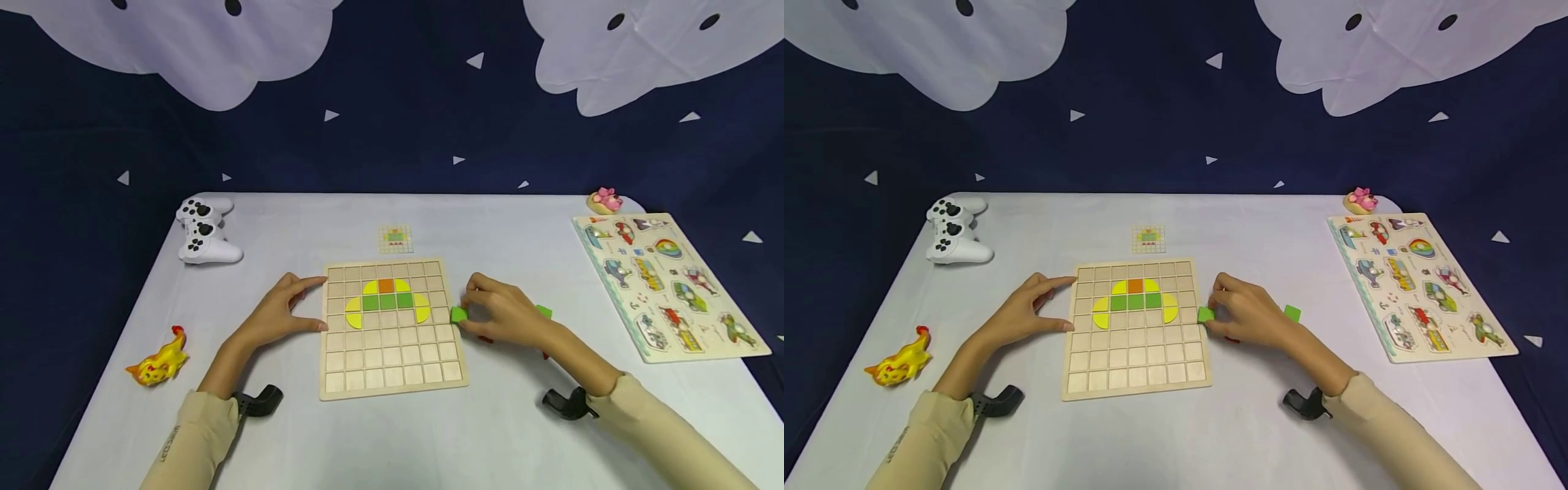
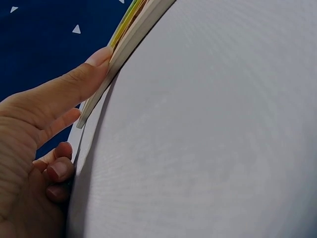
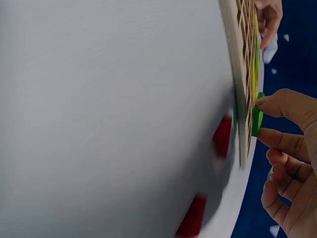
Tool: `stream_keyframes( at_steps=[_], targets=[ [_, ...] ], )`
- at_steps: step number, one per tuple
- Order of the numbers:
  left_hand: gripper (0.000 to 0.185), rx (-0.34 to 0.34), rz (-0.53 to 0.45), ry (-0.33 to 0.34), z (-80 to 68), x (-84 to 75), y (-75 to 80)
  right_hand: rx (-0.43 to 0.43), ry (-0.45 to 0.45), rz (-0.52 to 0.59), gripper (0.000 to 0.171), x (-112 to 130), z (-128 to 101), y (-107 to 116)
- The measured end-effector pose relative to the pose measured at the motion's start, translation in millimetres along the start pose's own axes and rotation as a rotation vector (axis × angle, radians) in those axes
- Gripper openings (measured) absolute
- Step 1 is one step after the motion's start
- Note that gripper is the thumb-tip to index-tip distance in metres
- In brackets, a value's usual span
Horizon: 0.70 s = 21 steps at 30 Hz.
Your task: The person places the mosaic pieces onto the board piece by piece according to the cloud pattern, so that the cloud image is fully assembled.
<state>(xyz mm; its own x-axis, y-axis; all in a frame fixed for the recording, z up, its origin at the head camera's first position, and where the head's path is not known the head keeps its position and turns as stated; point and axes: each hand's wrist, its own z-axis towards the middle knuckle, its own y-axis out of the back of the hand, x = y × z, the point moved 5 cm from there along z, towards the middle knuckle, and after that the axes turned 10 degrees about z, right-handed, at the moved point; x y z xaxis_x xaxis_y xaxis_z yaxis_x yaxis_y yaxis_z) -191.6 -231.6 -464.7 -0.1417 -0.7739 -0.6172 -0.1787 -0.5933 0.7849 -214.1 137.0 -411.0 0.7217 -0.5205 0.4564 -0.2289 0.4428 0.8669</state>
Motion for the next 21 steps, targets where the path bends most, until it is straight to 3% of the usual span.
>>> stream_keyframes(
  at_steps=[7, 21],
  targets=[
    [0.088, -0.008, -0.005, -0.007, 0.0, 0.7, -0.9, 0.053, 0.059, 0.036, 0.021, 22, 27, -19],
    [0.087, -0.002, -0.018, -0.01, 0.2, -0.1, -0.2, 0.126, 0.181, 0.0, 0.023, 67, 78, -56]
  ],
)
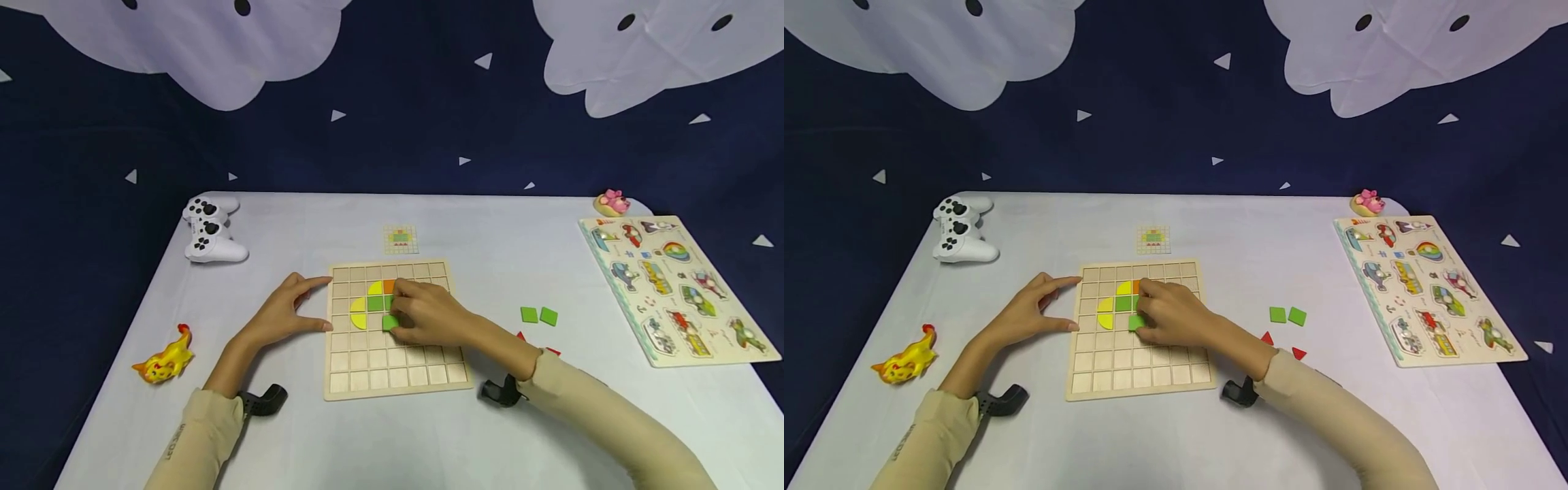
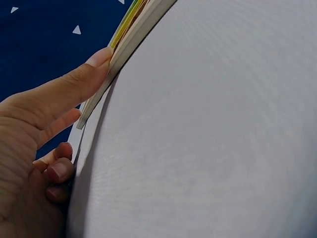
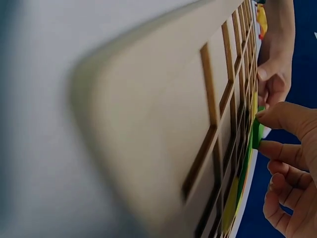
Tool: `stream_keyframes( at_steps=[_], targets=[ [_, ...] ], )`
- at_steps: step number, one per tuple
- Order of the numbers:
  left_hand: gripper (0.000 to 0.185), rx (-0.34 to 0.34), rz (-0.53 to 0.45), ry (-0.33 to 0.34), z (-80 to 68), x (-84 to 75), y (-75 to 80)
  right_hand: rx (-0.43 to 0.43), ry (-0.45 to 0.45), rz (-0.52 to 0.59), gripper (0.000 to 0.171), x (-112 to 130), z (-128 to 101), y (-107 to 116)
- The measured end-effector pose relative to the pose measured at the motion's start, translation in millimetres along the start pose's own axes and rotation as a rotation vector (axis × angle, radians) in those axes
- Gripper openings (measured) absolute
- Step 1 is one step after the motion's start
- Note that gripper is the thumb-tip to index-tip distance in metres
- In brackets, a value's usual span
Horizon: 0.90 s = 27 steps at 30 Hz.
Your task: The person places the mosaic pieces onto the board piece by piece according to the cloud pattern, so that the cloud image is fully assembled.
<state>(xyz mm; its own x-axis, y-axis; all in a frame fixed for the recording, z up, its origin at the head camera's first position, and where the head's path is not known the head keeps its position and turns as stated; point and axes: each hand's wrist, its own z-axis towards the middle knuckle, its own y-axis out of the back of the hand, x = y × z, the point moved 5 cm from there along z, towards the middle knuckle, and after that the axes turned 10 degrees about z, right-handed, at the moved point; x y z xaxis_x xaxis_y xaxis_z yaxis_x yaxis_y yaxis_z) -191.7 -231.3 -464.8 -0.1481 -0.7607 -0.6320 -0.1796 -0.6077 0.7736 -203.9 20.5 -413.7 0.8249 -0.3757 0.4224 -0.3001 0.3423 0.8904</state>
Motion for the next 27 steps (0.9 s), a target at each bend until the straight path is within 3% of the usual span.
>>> stream_keyframes(
  at_steps=[9, 20, 27],
  targets=[
    [0.087, -0.001, 0.005, -0.019, 3.1, -4.3, -0.3, -0.005, -0.021, -0.025, 0.019, 5, 12, -7],
    [0.087, -0.011, 0.016, -0.026, 3.0, -5.2, 3.1, -0.009, -0.074, 0.019, 0.014, 9, 14, -11],
    [0.086, -0.019, 0.012, -0.026, 0.0, -1.3, 0.8, -0.071, -0.085, -0.035, 0.025, 5, 1, 5]
  ],
)
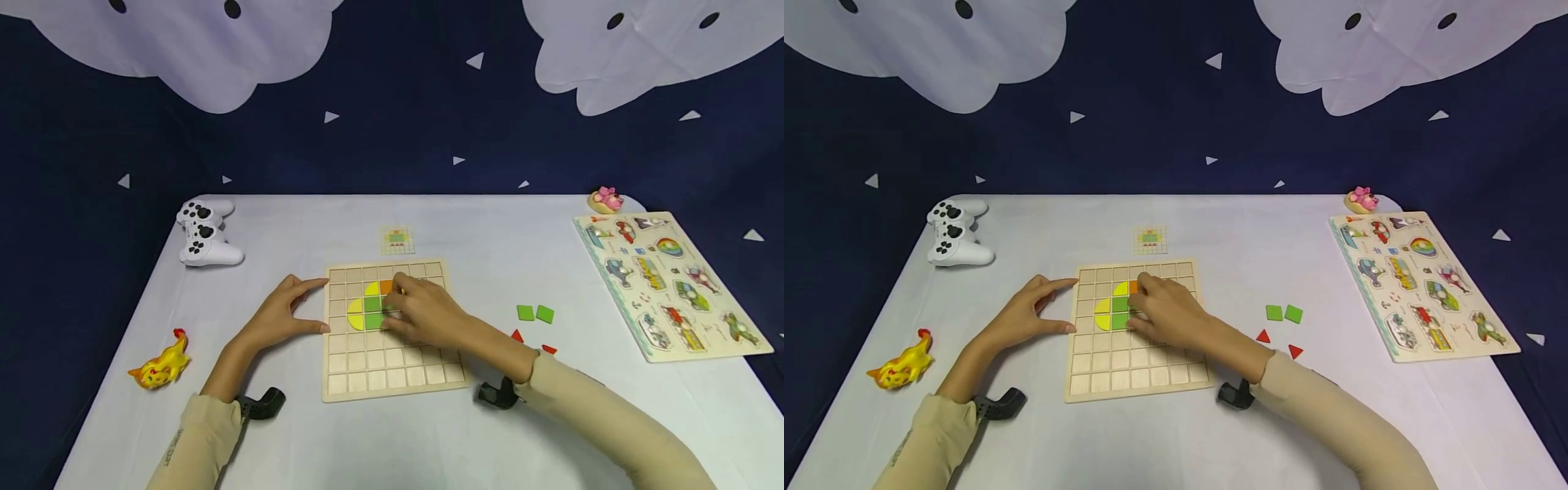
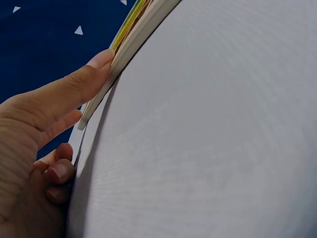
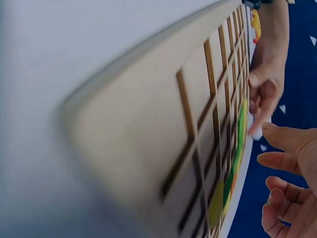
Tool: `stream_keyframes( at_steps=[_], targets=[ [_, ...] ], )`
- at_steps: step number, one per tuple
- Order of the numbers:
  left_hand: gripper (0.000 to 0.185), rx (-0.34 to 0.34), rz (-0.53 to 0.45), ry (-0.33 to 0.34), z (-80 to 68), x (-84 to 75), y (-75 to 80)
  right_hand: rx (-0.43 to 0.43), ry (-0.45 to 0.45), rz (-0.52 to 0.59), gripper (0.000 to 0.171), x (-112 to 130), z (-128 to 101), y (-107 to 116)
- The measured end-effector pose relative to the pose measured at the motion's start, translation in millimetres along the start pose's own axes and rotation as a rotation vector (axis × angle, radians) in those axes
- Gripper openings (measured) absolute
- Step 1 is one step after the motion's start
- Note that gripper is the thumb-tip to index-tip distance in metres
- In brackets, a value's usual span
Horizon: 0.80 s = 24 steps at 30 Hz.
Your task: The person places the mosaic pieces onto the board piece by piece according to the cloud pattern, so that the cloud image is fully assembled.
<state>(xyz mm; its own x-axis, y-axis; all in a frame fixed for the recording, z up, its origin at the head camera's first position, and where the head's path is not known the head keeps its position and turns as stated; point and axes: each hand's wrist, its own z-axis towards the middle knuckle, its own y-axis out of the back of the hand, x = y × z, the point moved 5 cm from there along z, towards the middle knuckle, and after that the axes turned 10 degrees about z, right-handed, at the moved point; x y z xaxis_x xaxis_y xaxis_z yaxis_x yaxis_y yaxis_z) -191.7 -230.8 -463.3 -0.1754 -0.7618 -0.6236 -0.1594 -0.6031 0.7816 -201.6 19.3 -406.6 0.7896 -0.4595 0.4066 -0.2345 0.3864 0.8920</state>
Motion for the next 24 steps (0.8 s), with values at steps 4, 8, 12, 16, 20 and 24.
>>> stream_keyframes(
  at_steps=[4, 8, 12, 16, 20, 24],
  targets=[
    [0.086, 0.001, 0.005, 0.015, -1.2, 1.0, -0.5, -0.052, -0.024, -0.017, 0.026, -13, -24, 18],
    [0.088, 0.01, 0.015, 0.022, -2.1, 1.6, -0.8, -0.043, -0.098, -0.042, 0.027, -34, -53, 33],
    [0.088, 0.005, 0.021, 0.027, -3.4, 2.8, 0.1, -0.026, -0.175, -0.075, 0.03, -55, -82, 46],
    [0.087, 0.002, 0.015, 0.019, -3.8, 2.6, 0.3, -0.076, -0.203, -0.101, 0.03, -73, -110, 57],
    [0.087, 0.009, 0.014, 0.007, -2.8, 0.6, -0.9, -0.138, -0.241, -0.116, 0.029, -87, -137, 68],
    [0.088, 0.013, 0.018, 0.003, -1.3, -1.2, -1.2, -0.175, -0.282, -0.12, 0.029, -95, -157, 75]
  ],
)
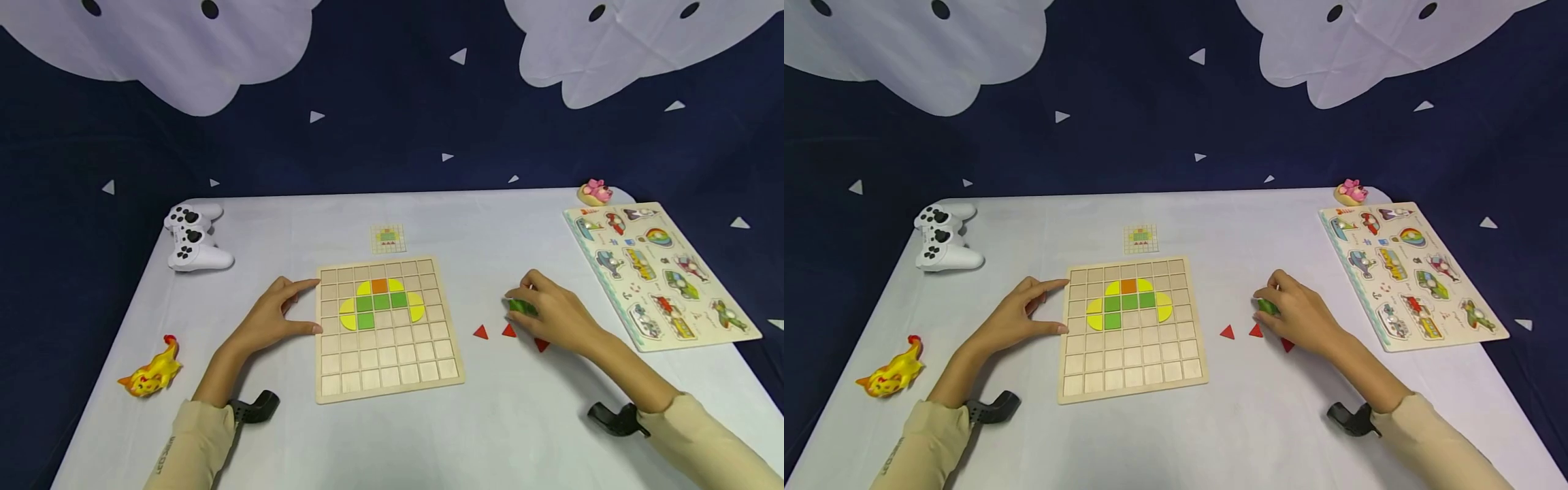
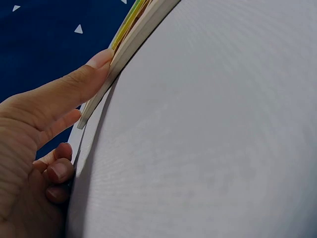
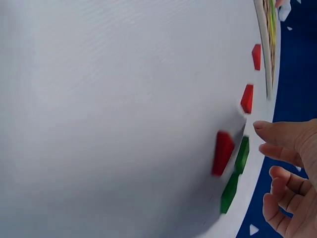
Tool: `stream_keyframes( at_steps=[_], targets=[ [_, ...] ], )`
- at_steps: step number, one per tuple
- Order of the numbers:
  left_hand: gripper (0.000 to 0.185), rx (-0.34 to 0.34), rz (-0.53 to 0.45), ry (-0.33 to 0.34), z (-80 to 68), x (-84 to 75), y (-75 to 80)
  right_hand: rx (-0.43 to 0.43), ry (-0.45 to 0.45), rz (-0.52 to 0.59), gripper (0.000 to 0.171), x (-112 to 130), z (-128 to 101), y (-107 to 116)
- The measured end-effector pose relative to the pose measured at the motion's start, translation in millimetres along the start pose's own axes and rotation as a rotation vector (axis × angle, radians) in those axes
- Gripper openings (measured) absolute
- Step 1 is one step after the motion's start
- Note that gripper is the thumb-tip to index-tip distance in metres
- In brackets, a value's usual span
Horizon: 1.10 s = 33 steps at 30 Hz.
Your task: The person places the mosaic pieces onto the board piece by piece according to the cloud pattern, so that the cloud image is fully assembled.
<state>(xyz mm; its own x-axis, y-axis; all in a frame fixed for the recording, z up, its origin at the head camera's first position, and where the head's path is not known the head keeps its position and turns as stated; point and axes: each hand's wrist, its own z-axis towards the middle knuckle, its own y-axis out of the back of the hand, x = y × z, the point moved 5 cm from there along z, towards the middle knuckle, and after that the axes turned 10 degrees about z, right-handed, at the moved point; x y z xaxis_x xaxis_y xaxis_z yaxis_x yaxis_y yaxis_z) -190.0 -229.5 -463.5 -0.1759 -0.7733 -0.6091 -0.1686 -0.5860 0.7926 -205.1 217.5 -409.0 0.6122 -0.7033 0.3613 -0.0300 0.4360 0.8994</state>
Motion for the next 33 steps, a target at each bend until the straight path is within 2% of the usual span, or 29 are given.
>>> stream_keyframes(
  at_steps=[10, 20, 26, 33],
  targets=[
    [0.087, -0.003, -0.008, 0.0, -0.3, 0.8, 1.8, -0.024, -0.015, -0.018, 0.022, -12, -8, 0],
    [0.088, 0.007, -0.016, 0.014, 0.7, -0.1, 2.2, -0.055, 0.02, -0.007, 0.02, -14, -2, -6],
    [0.089, 0.005, -0.005, 0.012, 0.5, 0.8, 1.3, -0.056, 0.08, 0.031, 0.021, 3, 13, -11],
    [0.087, 0.002, -0.01, 0.01, 0.2, 0.9, 0.6, -0.008, 0.193, 0.087, 0.024, 43, 41, -28]
  ],
)
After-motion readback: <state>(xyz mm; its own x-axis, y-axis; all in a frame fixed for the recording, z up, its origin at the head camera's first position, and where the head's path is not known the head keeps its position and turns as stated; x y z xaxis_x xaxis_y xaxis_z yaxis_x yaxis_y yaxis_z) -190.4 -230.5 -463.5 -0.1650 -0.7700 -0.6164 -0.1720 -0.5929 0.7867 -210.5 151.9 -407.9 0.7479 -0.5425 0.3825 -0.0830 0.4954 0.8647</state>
